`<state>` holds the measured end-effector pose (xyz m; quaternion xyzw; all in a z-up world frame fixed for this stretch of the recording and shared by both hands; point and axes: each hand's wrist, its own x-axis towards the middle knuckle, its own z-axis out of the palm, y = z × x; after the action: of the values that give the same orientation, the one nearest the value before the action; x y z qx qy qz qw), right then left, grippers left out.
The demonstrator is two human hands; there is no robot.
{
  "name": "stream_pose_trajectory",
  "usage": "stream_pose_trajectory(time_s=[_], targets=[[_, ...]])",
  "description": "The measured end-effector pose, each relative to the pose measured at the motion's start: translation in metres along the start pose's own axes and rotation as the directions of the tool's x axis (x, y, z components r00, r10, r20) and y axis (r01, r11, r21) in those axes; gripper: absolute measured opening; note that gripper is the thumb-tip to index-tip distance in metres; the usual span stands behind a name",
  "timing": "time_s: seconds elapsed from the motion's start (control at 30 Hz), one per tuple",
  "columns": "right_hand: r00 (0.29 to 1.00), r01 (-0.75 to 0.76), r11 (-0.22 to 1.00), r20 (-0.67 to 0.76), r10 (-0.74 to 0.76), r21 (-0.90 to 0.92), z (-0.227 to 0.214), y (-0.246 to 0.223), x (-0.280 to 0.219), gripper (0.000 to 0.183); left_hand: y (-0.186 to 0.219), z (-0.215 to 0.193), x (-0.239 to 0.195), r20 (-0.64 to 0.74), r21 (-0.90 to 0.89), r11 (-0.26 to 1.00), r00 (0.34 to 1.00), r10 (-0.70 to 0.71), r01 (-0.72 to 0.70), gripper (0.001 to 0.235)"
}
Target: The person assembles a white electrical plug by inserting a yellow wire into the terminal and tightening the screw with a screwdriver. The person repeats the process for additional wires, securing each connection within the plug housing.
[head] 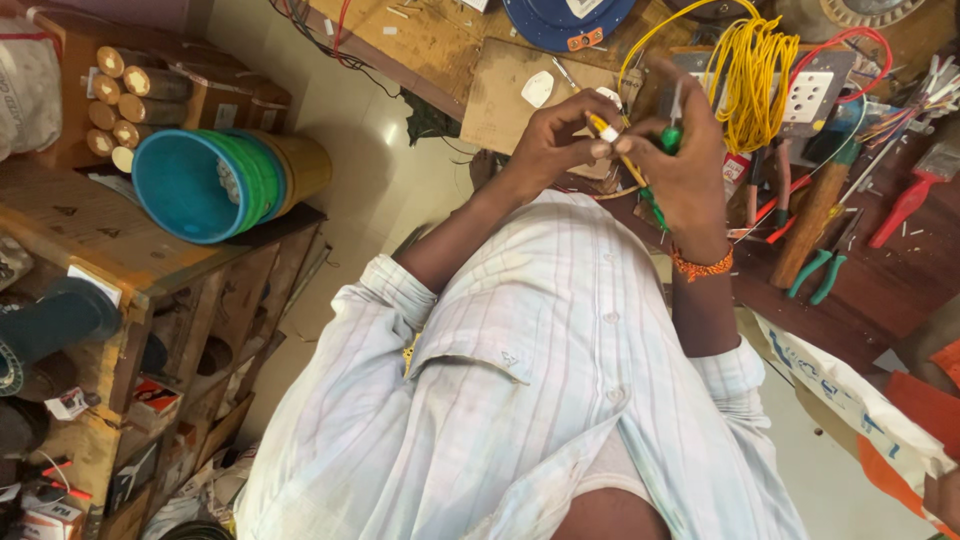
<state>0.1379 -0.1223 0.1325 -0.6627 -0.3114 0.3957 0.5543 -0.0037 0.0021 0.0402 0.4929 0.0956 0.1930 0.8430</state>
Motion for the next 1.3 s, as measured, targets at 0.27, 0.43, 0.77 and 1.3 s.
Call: stream_pose_trajectory(time_s=[0.27, 0.43, 0.77, 1.3], targets=[[0.993, -0.109, 0.962, -0.013, 0.116, 0.251, 0.003, 0.008, -0.005, 0.065, 0.004, 0.010, 0.005, -0.144, 0.043, 0.998, 0.989, -0.028, 0.034, 0.025], [0.996, 0.021, 0.994, -0.085, -0.012, 0.105, 0.004, 0.013, -0.007, 0.061, 0.000, 0.015, 0.002, -0.142, 0.100, 0.994, 0.989, -0.038, 0.053, 0.026], [0.949, 0.276, 0.851, -0.012, -0.314, -0.446, -0.010, 0.031, -0.035, 0.027, 0.005, 0.020, 0.004, -0.162, 0.017, 0.998, 0.985, 0.064, -0.062, 0.016], [0.939, 0.026, 0.967, -0.337, 0.063, 0.252, 0.000, 0.058, -0.029, 0.013, 0.001, 0.036, 0.013, -0.049, -0.225, 0.961, 0.983, -0.178, 0.163, 0.032]])
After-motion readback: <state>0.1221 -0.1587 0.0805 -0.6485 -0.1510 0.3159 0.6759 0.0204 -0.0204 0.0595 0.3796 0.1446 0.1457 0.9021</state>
